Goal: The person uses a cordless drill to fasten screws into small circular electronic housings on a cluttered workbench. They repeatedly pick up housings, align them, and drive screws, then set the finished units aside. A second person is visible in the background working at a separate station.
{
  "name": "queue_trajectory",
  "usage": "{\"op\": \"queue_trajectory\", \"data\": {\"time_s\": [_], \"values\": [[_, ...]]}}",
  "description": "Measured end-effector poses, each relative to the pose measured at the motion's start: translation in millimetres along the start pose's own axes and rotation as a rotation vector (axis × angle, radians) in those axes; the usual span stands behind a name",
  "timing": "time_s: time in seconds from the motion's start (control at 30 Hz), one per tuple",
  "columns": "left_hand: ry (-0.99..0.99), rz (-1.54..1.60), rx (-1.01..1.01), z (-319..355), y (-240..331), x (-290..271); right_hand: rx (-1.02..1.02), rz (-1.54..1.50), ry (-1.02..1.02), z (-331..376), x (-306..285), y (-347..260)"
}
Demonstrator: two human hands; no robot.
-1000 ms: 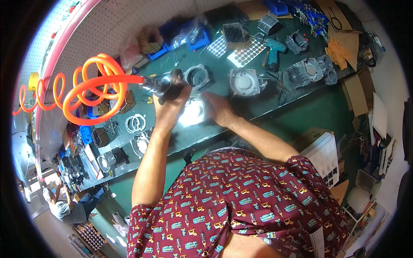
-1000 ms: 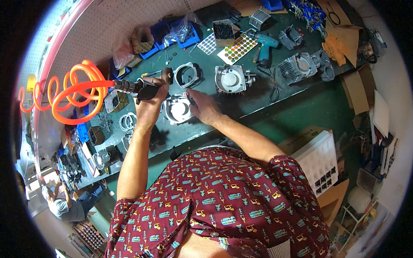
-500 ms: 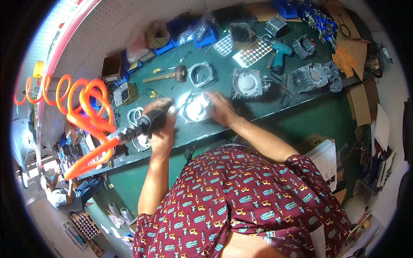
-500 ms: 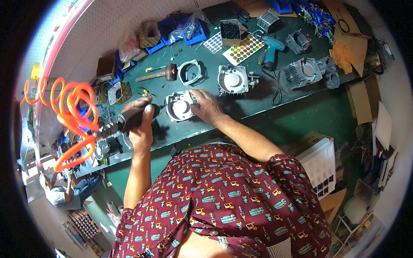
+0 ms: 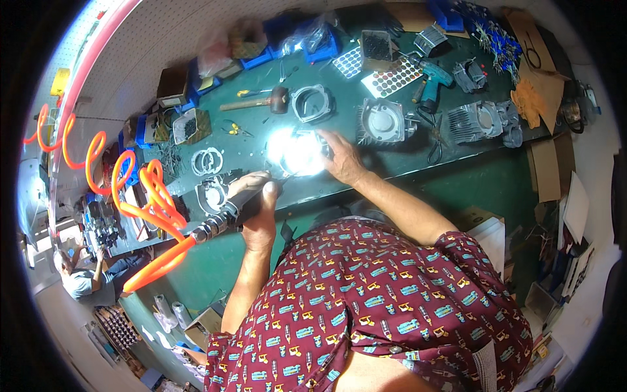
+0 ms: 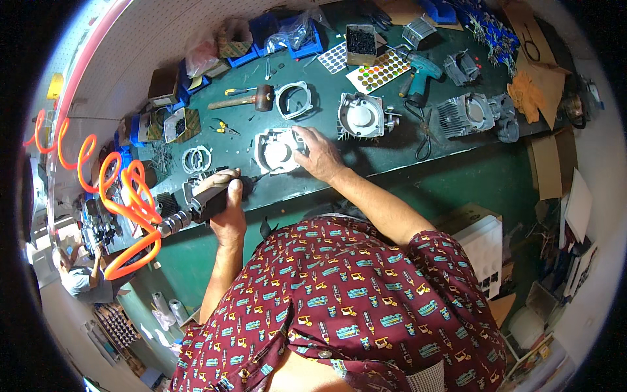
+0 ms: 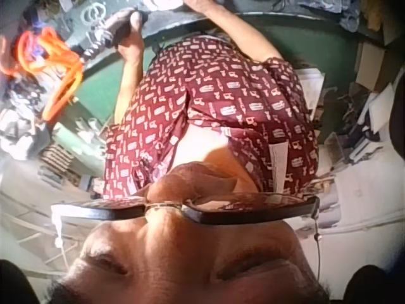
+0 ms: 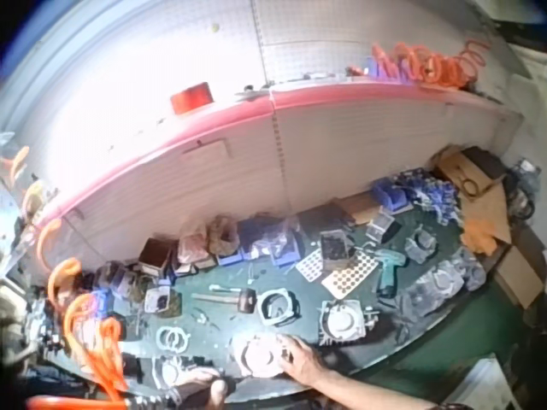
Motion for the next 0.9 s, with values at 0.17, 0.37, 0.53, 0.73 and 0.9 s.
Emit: {"op": "queue_trajectory", "data": {"time_s": [0.17, 0.37, 0.53, 0.73, 0.9], "values": [[-0.004, 0.104, -0.009, 4, 5, 6, -0.005, 0.000, -0.001, 0, 0, 1], [-0.127, 0.071, -0.142, -14, 1, 17, 0.031, 0.025, 0.015, 1, -1, 1], [-0.166, 0.112, -0.155, -16, -14, 21, -0.020, 0.054, 0.022, 0, -2, 1], [-0.191, 0.111, -0.198, -13, -20, 23, 0.000, 0.058, 0.008, 2, -2, 5], [-0.180, 0.169, -0.146, -15, -14, 25, 0.008, 0.055, -0.010, 2, -1, 4]]}}
Point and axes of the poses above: each hand's wrist, its own z-axis away from the middle knuckle, its own x-axis out of the palm, y = z × x, the point moved 3 cm from there along -z, towards the middle knuckle, and after that the axes turned 14 degrees about x, right-handed, at the moved point
